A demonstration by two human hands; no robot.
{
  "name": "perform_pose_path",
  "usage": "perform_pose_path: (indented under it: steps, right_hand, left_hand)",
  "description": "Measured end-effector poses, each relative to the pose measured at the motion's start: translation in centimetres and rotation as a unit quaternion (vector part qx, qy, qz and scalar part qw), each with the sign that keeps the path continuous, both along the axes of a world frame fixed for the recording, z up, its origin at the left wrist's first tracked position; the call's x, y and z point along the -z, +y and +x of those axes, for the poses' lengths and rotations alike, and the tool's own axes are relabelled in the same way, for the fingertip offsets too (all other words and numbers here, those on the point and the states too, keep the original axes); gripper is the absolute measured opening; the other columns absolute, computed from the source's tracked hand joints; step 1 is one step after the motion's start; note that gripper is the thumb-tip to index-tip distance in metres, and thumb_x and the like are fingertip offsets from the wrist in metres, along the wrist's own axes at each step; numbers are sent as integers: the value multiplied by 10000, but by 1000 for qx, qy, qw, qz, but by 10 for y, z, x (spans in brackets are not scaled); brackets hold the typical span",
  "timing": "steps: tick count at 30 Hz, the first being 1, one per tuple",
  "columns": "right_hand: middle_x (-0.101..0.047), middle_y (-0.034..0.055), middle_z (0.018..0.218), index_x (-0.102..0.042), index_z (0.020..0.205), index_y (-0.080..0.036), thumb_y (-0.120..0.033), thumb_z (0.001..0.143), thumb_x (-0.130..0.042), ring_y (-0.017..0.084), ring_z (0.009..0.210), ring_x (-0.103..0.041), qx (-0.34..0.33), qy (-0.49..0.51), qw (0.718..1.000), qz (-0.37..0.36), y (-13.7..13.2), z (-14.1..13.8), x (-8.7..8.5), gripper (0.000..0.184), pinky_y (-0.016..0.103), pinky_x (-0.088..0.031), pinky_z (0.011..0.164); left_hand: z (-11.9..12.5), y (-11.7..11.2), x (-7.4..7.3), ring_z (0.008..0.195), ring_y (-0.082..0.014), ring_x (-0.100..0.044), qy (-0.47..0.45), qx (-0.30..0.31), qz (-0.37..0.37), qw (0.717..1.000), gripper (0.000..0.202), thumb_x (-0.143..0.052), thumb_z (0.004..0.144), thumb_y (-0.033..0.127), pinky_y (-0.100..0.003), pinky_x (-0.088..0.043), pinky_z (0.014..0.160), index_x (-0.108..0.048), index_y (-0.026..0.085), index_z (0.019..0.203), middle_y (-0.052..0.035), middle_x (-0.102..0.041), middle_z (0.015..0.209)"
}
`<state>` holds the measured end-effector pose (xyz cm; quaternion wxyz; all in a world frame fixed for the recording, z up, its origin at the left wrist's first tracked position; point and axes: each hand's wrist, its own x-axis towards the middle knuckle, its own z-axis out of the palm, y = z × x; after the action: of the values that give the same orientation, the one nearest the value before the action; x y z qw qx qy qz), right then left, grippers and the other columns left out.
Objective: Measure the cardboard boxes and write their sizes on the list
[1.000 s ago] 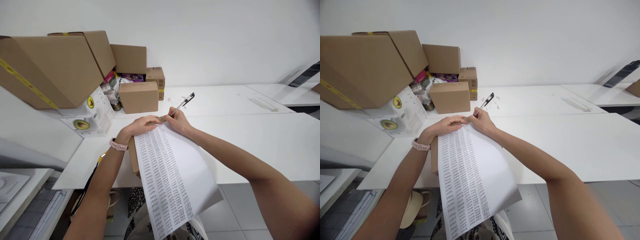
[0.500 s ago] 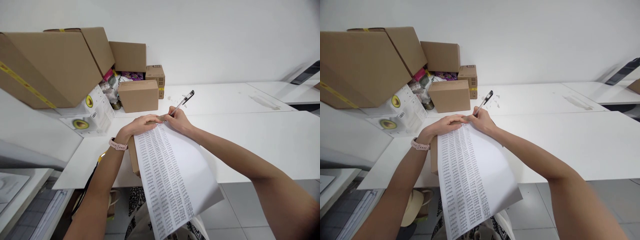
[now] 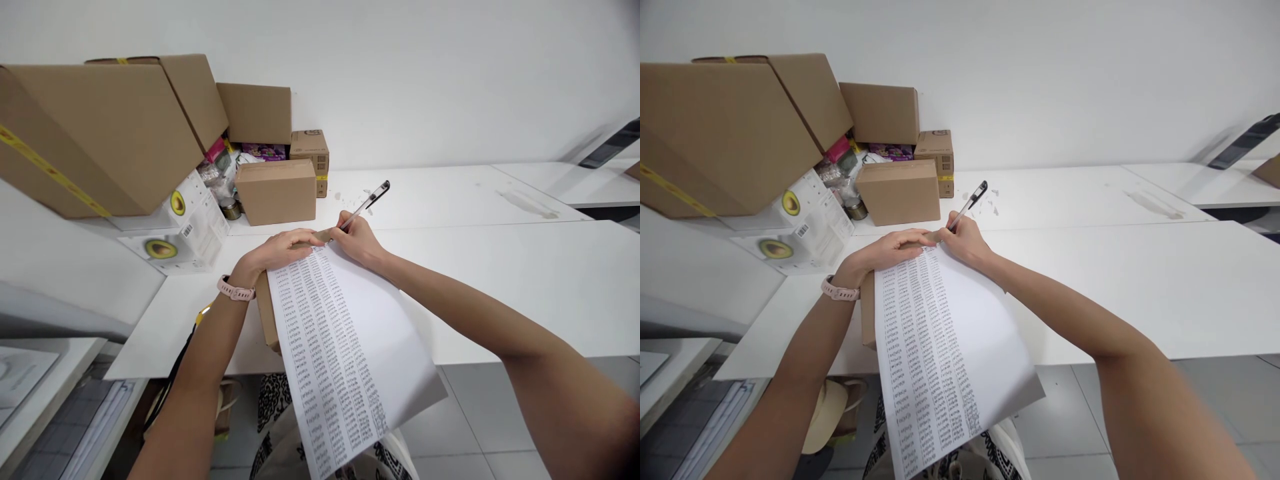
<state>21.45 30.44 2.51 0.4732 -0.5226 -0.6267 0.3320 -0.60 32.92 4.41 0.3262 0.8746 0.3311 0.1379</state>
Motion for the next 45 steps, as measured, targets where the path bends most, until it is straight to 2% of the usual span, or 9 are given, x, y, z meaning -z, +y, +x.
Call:
perform_pose_path:
  steps: [8,23,45]
  right_hand:
    - [-372,-63,561,-401,650,-220,-148,745,-595,98,546,-320,1,-2,1000,-20,1,-1,-1,228,300,-238,528]
    - [-363,-66,551,-397,643,-218,-111,732,-594,97,547,-320,8,3,1000,-10,2,0,0,241,299,-232,529]
    - [-354,-61,568,-388,640,-220,-127,726,-582,102,562,-321,18,15,1000,-3,5,1,1,231,300,-237,536]
  left_hand:
    - [0,0,0,1309,-277,-558,-2,0,-3,1000,362,-516,954,363,-412,-426,1101,-699,269,1252,-35,-577,1477]
    - [-1,4,3,1315,-275,-559,-5,-5,-7,1000,363,-526,950,391,-425,-430,1109,-707,300,1252,-19,-574,1484]
    - [1,2,2,1318,-287,-558,-10,-15,-17,1000,360,-555,914,385,-430,-435,1104,-718,280,1217,-38,-585,1475]
